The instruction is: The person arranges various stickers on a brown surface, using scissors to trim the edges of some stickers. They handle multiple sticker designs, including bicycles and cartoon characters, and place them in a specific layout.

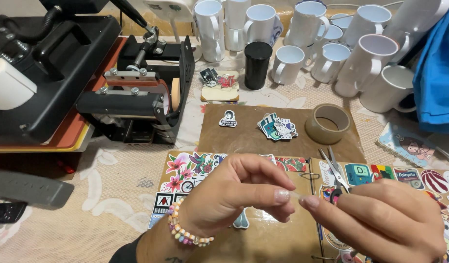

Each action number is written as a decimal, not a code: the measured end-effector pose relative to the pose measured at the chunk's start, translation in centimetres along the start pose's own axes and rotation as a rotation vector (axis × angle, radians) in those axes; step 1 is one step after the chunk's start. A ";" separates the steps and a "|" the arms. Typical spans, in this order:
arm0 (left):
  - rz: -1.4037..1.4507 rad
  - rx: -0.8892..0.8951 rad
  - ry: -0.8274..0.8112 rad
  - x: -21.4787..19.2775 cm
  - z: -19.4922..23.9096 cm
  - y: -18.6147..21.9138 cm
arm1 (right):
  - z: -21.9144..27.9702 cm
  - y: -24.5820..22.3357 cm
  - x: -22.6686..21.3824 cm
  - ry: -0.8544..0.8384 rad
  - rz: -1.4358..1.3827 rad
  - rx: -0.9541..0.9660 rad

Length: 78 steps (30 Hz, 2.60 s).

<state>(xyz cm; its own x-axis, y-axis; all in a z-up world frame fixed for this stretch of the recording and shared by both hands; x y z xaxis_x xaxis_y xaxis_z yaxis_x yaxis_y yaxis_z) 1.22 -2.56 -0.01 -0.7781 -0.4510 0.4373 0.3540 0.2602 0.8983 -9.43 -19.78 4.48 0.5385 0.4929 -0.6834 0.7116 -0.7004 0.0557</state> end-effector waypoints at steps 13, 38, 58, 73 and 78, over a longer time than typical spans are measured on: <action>-1.044 0.516 0.254 1.2 0.6 2.3 | -1.7 0.9 0.7 0.171 -0.366 0.320; -1.020 0.620 0.278 1.2 0.7 2.7 | -0.9 1.5 2.0 0.211 -0.550 0.612; -1.100 0.629 0.431 0.8 0.5 2.8 | 4.4 5.8 -3.9 0.033 -0.054 1.202; -0.942 0.590 0.398 0.6 1.2 3.1 | 16.4 7.1 6.0 -0.738 0.331 1.227; -0.856 0.561 0.358 0.6 1.1 2.9 | 15.9 7.7 6.4 -0.782 0.333 1.315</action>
<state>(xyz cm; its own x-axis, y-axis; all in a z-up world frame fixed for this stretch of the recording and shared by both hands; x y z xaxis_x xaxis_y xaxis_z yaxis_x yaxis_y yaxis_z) 1.21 -1.09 2.84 -0.4256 -0.8678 -0.2565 -0.5927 0.0531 0.8037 -7.68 -30.21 -11.08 -0.0705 0.1420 -0.9873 -0.4900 -0.8671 -0.0897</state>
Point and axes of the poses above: each hand's wrist, its own z-axis away from the middle knuckle, its own x-axis out of the palm, y = z × x, the point moved 3 cm from there along -z, towards the middle knuckle, and after that the axes turned 11 degrees about -z, right-handed, at the moved point
